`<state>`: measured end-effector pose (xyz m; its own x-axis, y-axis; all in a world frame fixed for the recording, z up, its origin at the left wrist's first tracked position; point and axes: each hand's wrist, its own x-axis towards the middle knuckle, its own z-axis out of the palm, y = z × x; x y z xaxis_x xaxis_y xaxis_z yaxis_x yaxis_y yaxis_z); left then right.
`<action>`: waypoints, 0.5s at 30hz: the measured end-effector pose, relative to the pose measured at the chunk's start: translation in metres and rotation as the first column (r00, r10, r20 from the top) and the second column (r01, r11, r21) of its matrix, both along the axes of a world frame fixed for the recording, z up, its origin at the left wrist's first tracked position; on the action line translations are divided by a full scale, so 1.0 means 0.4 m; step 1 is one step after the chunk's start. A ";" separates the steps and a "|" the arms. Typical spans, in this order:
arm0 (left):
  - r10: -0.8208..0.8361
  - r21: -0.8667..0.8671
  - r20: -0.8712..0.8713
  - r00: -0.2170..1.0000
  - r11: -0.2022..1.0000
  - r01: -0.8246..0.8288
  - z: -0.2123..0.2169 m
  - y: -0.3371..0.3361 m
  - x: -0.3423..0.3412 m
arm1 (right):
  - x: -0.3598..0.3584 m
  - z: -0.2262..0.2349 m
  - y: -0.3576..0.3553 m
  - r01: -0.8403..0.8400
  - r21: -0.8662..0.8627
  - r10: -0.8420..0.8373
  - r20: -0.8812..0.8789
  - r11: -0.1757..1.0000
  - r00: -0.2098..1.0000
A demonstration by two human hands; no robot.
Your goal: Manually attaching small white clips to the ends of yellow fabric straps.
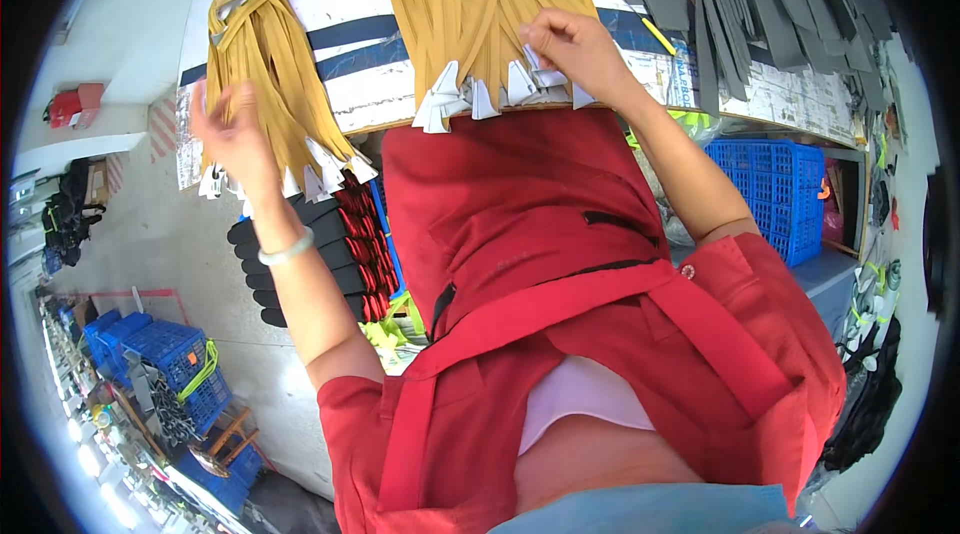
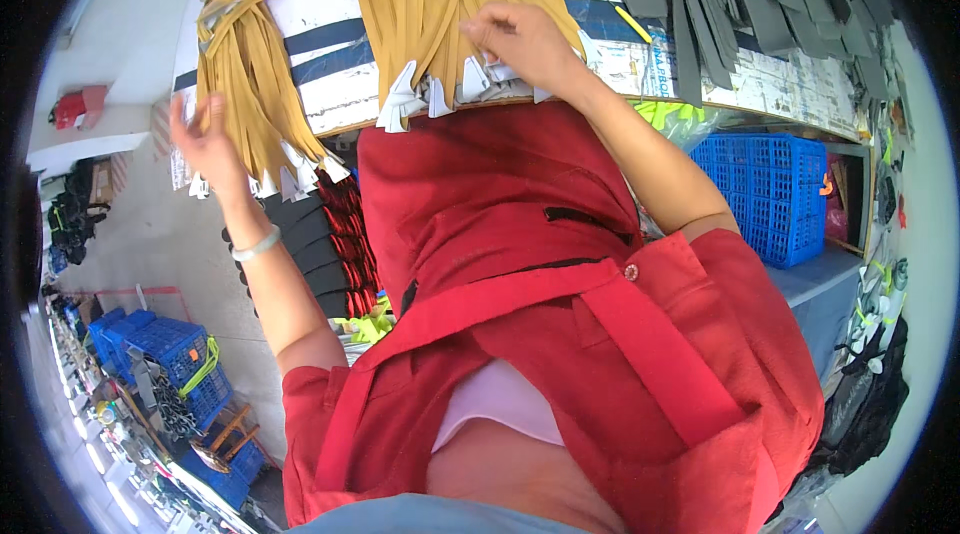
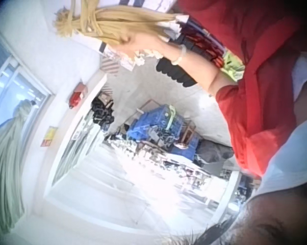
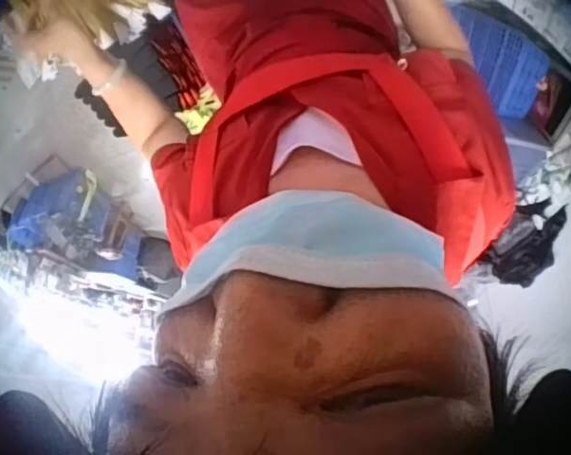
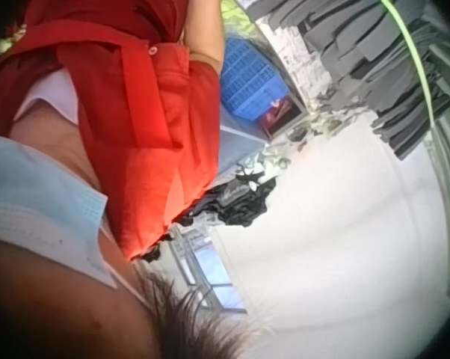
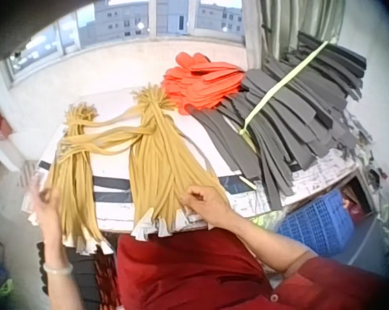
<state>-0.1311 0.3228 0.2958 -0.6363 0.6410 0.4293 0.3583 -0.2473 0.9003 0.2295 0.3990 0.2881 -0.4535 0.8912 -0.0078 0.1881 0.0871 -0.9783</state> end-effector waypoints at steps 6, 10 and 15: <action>-0.629 -0.344 -0.410 0.661 0.777 0.527 -0.073 -0.006 0.271 | -0.048 -0.019 -0.042 -0.032 0.194 -0.005 0.185 0.980 0.983; -0.693 -0.485 -0.300 0.655 0.702 0.521 -0.038 0.037 0.280 | -0.043 -0.019 -0.047 -0.019 0.149 -0.004 0.154 0.989 0.988; -0.811 -0.621 -0.317 0.492 0.570 0.539 -0.074 0.029 0.294 | -0.059 -0.054 -0.069 -0.134 0.362 0.022 0.299 0.922 0.954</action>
<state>-0.0133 0.3344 0.2663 0.3262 0.9387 0.1119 0.6587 -0.3106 0.6853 0.2060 0.3713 0.2663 -0.5502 0.8153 0.1802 0.4299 0.4616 -0.7760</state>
